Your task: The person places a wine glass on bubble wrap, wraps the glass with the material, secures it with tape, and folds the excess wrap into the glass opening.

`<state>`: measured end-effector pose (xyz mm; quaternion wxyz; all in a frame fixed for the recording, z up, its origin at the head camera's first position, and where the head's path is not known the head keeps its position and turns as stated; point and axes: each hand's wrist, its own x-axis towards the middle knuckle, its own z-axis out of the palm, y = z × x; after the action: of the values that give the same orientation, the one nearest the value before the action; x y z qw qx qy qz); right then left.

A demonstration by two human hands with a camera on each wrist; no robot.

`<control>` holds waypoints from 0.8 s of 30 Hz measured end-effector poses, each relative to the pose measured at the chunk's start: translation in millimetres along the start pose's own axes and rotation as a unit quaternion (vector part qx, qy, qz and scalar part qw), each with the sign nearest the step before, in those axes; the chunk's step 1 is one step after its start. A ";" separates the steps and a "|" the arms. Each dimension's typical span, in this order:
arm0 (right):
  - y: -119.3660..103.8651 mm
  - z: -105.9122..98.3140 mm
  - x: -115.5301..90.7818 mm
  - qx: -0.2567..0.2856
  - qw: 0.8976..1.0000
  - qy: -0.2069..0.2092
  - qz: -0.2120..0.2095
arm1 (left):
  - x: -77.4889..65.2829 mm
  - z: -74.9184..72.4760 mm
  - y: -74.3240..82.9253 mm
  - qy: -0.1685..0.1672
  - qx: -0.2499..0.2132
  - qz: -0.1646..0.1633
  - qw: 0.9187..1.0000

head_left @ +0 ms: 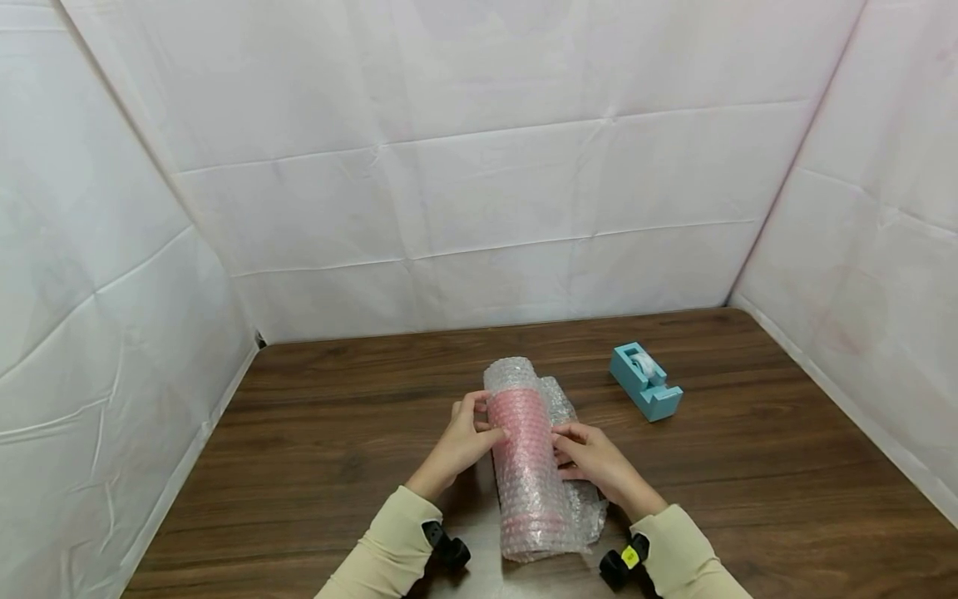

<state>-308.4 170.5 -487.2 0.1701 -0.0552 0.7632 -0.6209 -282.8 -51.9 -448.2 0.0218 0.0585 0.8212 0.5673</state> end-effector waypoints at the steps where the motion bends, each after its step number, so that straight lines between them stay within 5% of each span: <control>1: -0.1 -0.3 -0.2 0.000 1.000 -0.001 0.000 | 0.0 0.0 0.2 0.000 -0.001 0.001 1.000; 24: -1.6 -0.7 -0.6 0.006 0.998 0.054 -0.018 | 3.8 4.9 1.3 -0.001 0.001 0.008 1.000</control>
<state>-308.3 171.0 -485.5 0.1180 -0.0343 0.7662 -0.6308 -285.9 -46.5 -448.6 0.0184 0.0656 0.8214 0.5662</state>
